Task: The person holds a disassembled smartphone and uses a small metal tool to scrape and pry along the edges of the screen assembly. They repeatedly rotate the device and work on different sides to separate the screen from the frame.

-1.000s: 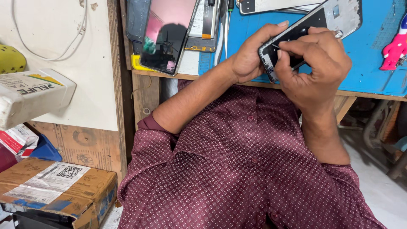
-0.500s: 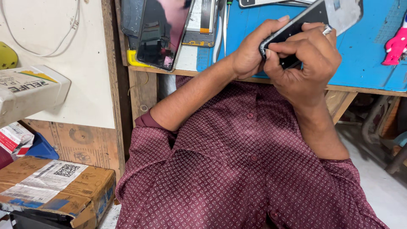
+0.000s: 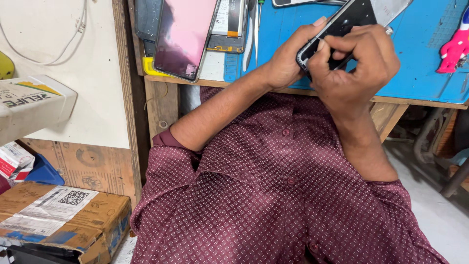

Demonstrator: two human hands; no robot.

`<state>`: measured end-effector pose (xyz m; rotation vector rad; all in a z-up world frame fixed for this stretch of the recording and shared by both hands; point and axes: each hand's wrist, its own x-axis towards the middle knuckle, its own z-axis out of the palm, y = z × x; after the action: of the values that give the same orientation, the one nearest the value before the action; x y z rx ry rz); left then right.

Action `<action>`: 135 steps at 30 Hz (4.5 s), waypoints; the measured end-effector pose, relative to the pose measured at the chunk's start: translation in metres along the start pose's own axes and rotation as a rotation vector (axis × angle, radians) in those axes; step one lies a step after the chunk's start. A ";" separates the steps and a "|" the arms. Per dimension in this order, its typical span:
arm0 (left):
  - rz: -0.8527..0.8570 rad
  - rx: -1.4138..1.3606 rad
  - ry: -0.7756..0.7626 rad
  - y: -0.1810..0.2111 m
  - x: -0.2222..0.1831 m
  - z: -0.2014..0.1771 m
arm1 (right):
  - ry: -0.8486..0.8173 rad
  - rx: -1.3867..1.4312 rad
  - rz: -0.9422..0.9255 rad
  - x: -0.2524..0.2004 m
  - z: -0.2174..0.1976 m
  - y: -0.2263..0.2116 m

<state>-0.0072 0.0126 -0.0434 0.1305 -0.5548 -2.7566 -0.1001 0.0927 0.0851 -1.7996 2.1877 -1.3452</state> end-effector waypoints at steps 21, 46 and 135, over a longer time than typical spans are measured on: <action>-0.087 -0.071 0.106 0.013 -0.002 0.016 | -0.119 -0.016 -0.225 0.000 -0.006 -0.010; -0.146 -0.134 -0.148 0.043 -0.010 0.044 | 0.056 -0.026 -0.111 0.008 -0.043 0.012; -0.391 -0.028 -0.126 0.035 -0.007 0.037 | -0.042 0.026 -0.232 0.020 -0.035 0.040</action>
<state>0.0042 -0.0023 0.0046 0.0639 -0.5750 -3.1696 -0.1565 0.0969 0.0927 -2.1057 1.9806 -1.3514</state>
